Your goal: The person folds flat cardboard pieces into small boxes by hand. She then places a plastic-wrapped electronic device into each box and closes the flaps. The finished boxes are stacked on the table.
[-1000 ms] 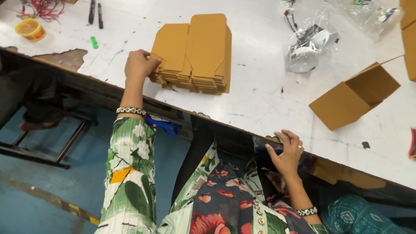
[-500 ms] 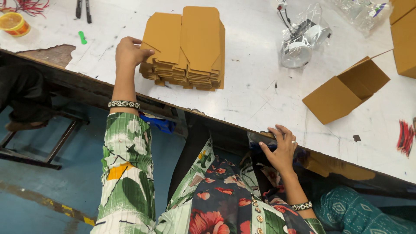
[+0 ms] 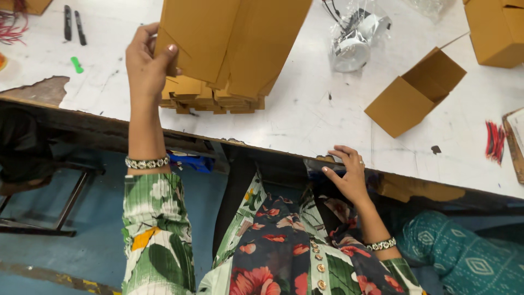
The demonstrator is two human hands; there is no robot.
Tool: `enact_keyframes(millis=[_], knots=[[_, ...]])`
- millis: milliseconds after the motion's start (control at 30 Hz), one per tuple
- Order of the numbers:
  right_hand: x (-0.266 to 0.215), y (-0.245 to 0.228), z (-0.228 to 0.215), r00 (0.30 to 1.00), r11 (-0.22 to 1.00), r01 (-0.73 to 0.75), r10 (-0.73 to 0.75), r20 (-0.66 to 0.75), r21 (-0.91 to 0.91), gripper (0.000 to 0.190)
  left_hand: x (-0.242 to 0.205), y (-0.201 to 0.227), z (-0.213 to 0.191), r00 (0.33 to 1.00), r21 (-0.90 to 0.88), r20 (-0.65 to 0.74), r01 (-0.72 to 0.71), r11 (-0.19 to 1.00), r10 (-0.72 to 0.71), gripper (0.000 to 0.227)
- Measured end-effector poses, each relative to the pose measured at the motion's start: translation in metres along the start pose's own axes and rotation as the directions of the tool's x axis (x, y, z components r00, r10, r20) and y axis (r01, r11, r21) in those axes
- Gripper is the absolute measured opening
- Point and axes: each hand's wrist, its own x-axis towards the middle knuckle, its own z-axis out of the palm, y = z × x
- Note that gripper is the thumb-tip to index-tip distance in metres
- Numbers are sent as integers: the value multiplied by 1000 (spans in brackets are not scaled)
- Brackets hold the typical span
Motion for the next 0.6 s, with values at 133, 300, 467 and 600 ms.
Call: enact_keyframes(millis=[133,300,467,600], knots=[[0,-1,-1,1000,999,24,-24,10,-36,46,16,-10,-15,977,91,-77,206,974,-199,41],[-3,-4,2,1000,997,29,-28,7,-72,46,-14,-36,-21,935,993,-3,-40,112,356,66],[-1,-5,4,1000,994,-2,3,3,-113,47,-46,-58,45,944,856,296,-329,399,143,75],[-1,-8,6,1000,993,1,-1,1,-122,47,-60,-67,108,906,857,363,-417,302,218,88]])
